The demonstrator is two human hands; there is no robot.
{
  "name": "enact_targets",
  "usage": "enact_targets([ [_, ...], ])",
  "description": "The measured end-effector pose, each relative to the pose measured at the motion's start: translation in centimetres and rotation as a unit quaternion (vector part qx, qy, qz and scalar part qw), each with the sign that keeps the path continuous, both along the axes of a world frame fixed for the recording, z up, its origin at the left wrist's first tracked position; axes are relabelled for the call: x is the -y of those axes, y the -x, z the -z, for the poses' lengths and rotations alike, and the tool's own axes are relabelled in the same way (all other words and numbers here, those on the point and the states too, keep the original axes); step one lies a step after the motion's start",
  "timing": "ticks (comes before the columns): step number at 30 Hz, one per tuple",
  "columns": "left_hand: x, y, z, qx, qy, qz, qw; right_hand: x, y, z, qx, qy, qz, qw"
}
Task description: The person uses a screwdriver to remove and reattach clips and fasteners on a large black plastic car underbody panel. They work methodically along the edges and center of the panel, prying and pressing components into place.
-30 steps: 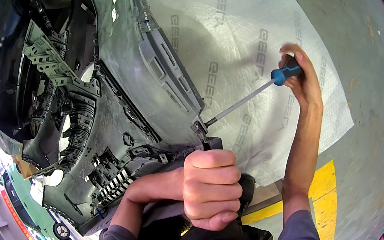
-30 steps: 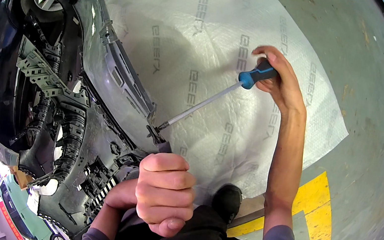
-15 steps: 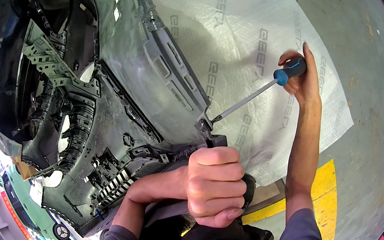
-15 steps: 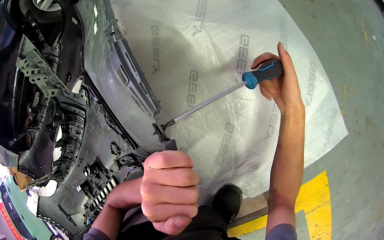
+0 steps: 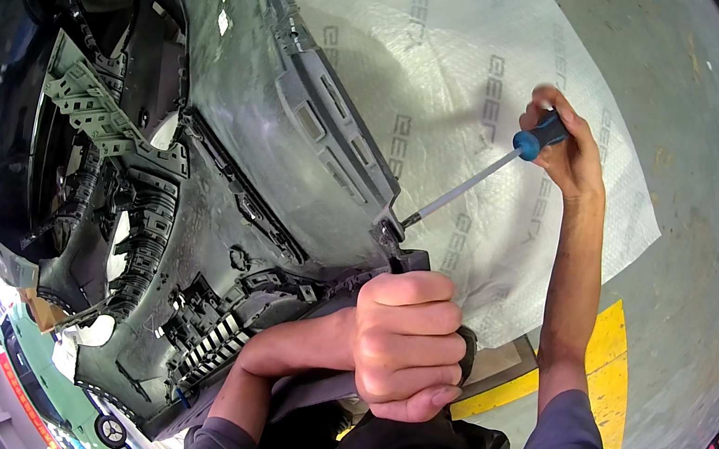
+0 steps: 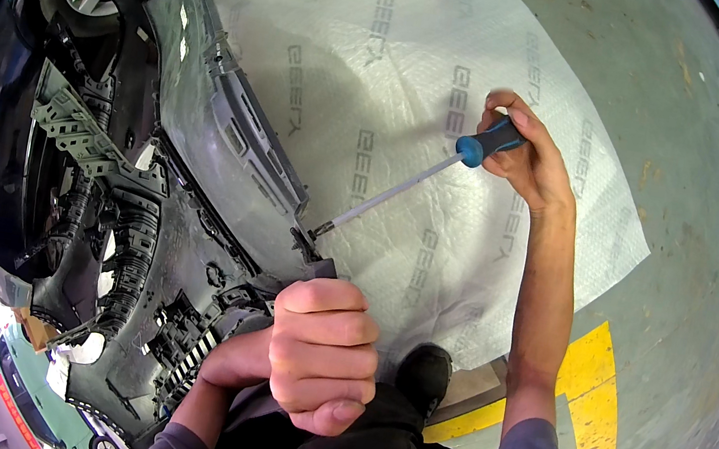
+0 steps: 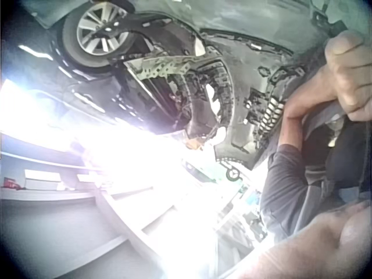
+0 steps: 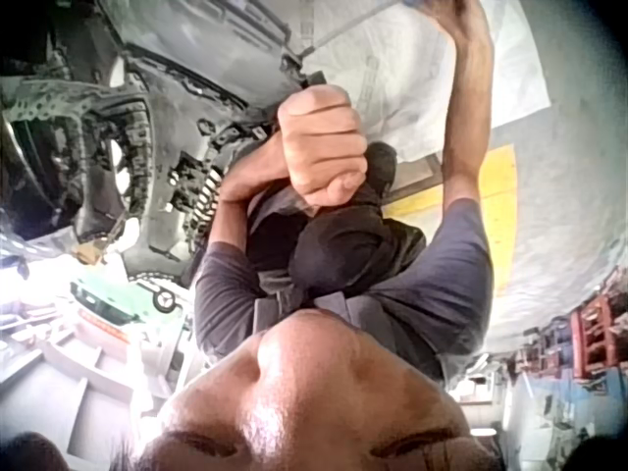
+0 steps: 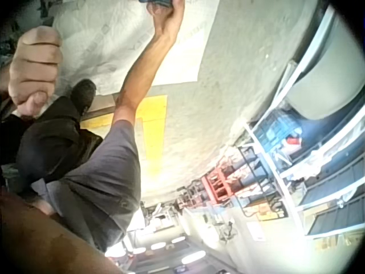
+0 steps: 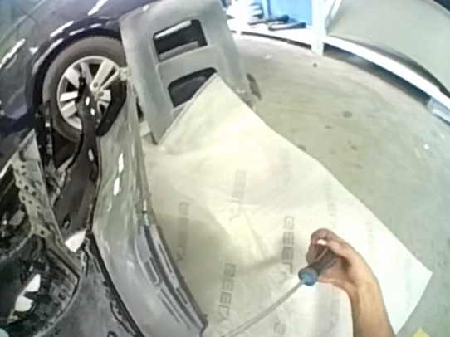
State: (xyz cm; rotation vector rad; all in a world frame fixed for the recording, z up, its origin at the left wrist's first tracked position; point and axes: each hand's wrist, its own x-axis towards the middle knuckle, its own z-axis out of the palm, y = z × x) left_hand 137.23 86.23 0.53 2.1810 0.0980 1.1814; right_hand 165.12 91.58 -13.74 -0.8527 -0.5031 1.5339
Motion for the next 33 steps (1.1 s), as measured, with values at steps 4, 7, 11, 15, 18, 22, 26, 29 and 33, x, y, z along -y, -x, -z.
enact_targets([
  [4, 0.1, 0.0, -0.2, -0.005, 0.0, 0.0, 1.0, 0.2, -1.7, 0.9, -0.078, -0.001, -0.082, 0.994],
  [7, 0.0, 0.1, -0.2, -0.006, -0.004, 0.0, 1.0, 0.0, -2.1, 1.1, 0.033, 0.002, -0.088, 0.996],
  [11, 0.1, 0.2, -0.5, -0.019, -0.001, 0.002, 1.0, 0.0, 1.1, -1.2, -0.093, 0.007, 0.044, 0.995],
  [15, 0.0, 0.1, -0.6, -0.016, 0.001, 0.001, 1.0, 0.2, -2.1, 1.7, -0.053, -0.014, -0.095, 0.994],
  [18, 0.0, 0.2, -0.5, -0.018, 0.002, 0.007, 1.0, 0.4, 0.0, 1.8, 0.01, -0.02, 0.006, 1.0],
  [22, 0.2, 0.1, -0.3, -0.007, 0.003, 0.003, 1.0, 0.4, -0.1, 2.2, -0.052, -0.047, 0.015, 0.997],
  [26, 0.2, 0.1, 0.0, -0.004, 0.004, -0.002, 1.0, 0.0, -1.8, 2.4, -0.052, -0.017, -0.087, 0.995],
  [29, 0.2, 0.2, -0.1, -0.008, 0.005, -0.002, 1.0, -0.2, 1.9, 0.1, 0.019, 0.043, 0.087, 0.995],
  [33, 0.2, 0.2, -0.4, -0.017, 0.011, 0.003, 1.0, -0.3, -1.8, 3.8, -0.021, -0.039, -0.075, 0.996],
])
